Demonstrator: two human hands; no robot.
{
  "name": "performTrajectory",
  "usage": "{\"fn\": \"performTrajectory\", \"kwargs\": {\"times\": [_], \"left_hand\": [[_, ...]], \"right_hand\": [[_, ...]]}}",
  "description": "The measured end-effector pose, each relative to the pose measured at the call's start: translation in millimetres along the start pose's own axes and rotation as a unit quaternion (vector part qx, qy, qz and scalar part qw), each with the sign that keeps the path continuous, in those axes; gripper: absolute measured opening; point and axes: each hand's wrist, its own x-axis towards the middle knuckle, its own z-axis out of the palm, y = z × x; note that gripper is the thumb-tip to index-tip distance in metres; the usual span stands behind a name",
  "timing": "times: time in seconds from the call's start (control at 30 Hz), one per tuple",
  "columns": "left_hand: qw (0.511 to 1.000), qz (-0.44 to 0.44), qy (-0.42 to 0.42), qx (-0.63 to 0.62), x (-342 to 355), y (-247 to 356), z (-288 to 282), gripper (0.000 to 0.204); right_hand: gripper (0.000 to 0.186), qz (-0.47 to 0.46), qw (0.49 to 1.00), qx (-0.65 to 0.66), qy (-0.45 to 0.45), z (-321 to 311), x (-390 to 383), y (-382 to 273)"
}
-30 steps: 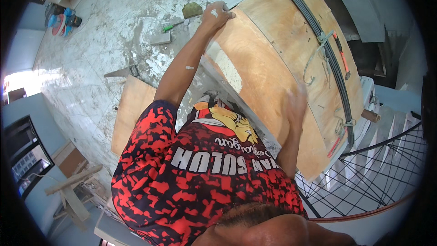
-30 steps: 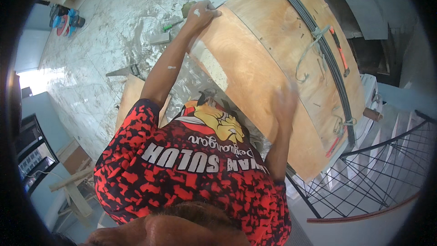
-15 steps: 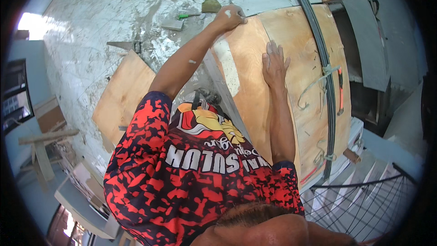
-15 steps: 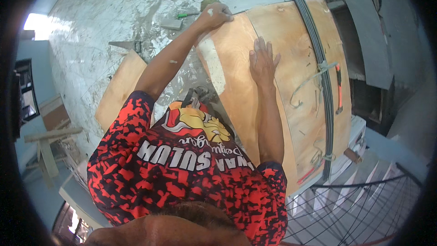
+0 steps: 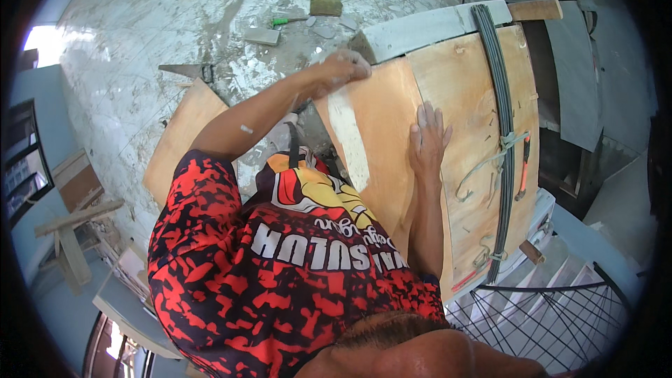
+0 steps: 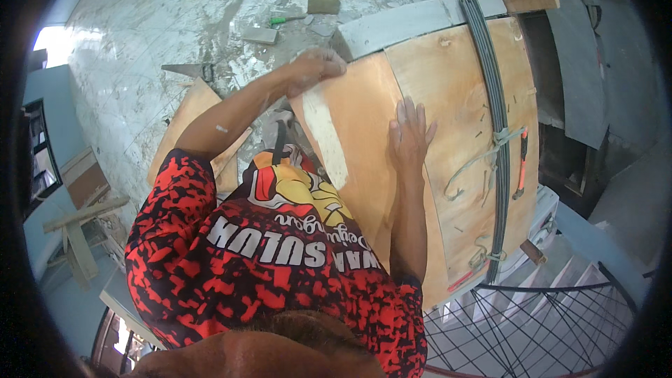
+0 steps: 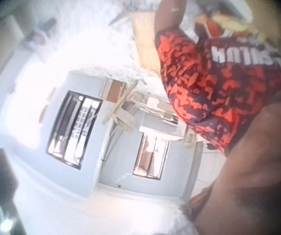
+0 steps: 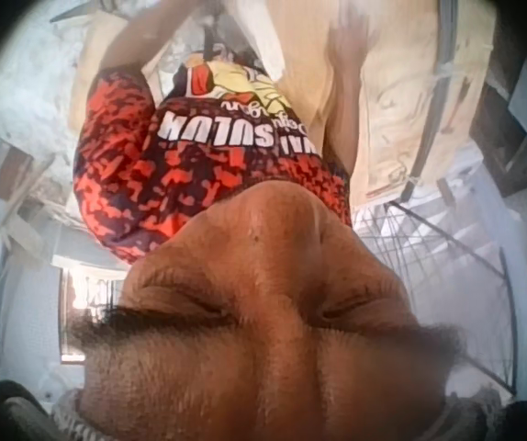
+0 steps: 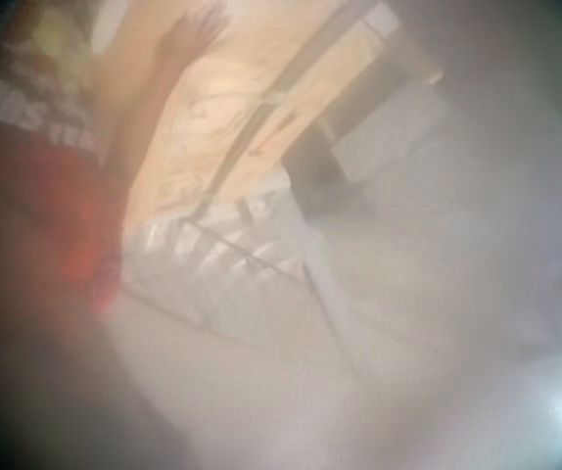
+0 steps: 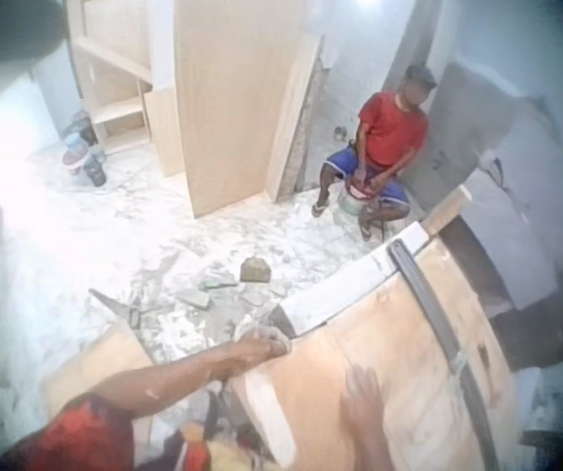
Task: The person fits a curved wooden board against a brick structure, secures it using a hammer and nails, and then trims the excess wood with a hand saw.
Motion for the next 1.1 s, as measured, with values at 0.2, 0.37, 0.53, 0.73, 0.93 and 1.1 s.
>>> {"fn": "performTrajectory", "kwargs": {"times": [0.2, 0.37, 0.53, 0.73, 0.93, 1.1], "left_hand": [[0.975, -0.148, -0.098, -0.135, 2.3, 8.0, -4.6, 0.012], [0.952, -0.178, -0.112, -0.224, 8.3, 1.1, -12.1, 0.016], [0.948, -0.178, -0.126, -0.232, 7.8, -7.7, -18.8, 0.02], [0.966, -0.128, -0.152, -0.163, 0.5, -13.8, -20.7, 0.024], [0.988, -0.088, -0.127, -0.016, 1.7, -18.7, -15.0, 0.029], [0.983, -0.065, -0.113, 0.131, -1.7, 6.4, -13.0, 0.033]], "right_hand": [[0.041, 0.014, 1.0, 0.027, -0.002, -2.2, -1.6, -0.3], [0.039, 0.05, 0.998, 0.036, -0.014, -2.1, -2.2, -8.2], [0.038, 0.072, 0.996, 0.055, 0.004, 2.1, -1.5, -12.5], [0.036, 0.099, 0.992, 0.076, 0.015, 3.4, -0.2, -15.3], [0.039, 0.103, 0.992, 0.065, -0.013, 4.8, -3.1, -9.2], [0.034, 0.106, 0.992, 0.061, 0.015, 7.7, -1.9, -12.2]]}}
